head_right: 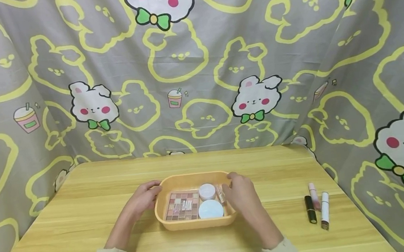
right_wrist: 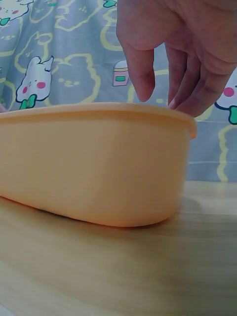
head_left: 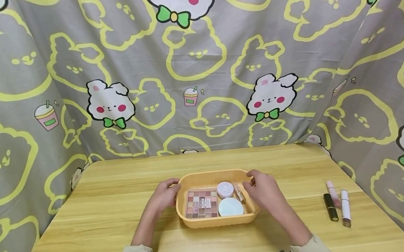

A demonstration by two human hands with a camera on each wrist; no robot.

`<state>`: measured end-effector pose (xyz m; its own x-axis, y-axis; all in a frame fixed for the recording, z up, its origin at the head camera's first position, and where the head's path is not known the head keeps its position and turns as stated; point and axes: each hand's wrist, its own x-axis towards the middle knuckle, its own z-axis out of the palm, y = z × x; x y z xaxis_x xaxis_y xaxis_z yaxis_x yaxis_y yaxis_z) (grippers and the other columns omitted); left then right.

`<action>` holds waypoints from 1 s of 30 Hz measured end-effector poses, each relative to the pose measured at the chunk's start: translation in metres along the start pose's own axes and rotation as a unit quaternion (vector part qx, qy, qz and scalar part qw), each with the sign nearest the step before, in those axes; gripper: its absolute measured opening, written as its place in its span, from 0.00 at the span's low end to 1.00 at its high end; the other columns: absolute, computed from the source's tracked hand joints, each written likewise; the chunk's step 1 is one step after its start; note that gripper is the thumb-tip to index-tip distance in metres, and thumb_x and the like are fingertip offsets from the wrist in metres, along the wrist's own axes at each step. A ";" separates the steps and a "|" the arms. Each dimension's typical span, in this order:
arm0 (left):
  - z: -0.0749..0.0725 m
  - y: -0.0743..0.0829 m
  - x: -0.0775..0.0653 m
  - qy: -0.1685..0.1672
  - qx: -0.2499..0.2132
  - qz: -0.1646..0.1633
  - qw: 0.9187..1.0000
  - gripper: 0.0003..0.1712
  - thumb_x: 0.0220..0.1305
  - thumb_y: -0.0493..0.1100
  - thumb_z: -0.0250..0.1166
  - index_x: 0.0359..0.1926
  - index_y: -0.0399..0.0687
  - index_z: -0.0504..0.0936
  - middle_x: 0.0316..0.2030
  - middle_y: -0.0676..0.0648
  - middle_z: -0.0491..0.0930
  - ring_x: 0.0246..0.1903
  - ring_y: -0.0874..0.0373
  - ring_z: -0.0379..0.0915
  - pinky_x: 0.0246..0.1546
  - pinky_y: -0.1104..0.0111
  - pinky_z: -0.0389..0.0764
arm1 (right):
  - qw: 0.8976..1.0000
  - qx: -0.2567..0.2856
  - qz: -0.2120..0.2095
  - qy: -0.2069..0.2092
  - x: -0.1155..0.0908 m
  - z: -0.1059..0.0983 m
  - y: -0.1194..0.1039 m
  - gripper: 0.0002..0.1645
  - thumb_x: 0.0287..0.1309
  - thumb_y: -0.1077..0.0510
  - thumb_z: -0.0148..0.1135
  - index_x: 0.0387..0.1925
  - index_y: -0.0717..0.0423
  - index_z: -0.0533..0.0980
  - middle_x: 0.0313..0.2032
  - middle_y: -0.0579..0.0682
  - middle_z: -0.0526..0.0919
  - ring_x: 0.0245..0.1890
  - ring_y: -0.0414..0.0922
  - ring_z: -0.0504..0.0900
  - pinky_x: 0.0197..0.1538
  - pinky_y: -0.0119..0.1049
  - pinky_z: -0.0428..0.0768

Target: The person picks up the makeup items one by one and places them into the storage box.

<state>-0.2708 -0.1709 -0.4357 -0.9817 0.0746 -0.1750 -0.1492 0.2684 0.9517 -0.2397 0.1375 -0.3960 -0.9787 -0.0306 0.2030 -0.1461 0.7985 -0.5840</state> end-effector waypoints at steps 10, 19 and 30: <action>0.000 0.000 0.000 0.003 0.000 -0.001 1.000 0.22 0.77 0.43 0.52 0.65 0.37 0.75 0.52 0.35 0.80 0.46 0.51 0.81 0.41 0.60 0.86 | 1.000 -0.005 0.023 0.010 0.001 -0.018 0.014 0.22 0.66 0.56 0.61 0.55 0.67 0.78 0.34 0.54 0.86 0.31 0.46 0.81 0.35 0.40 0.80; 0.000 0.000 0.000 0.002 -0.008 -0.003 1.000 0.22 0.77 0.42 0.52 0.64 0.36 0.75 0.53 0.34 0.80 0.47 0.49 0.81 0.42 0.59 0.86 | 0.999 -0.012 0.032 0.011 -0.002 -0.032 0.025 0.23 0.66 0.56 0.59 0.56 0.68 0.77 0.36 0.55 0.86 0.32 0.47 0.81 0.37 0.43 0.80; 0.002 -0.001 0.001 0.009 -0.007 -0.001 1.000 0.20 0.76 0.41 0.52 0.62 0.36 0.76 0.51 0.36 0.81 0.45 0.51 0.81 0.40 0.61 0.85 | 0.998 -0.040 0.043 -0.033 0.000 -0.043 0.048 0.31 0.68 0.51 0.55 0.62 0.71 0.71 0.46 0.69 0.84 0.46 0.62 0.83 0.48 0.57 0.81</action>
<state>-0.2718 -0.1688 -0.4372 -0.9833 0.0573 -0.1729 -0.1530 0.2553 0.9547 -0.2409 0.2016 -0.3901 -0.9948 0.0037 0.1013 -0.0511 0.8448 -0.5326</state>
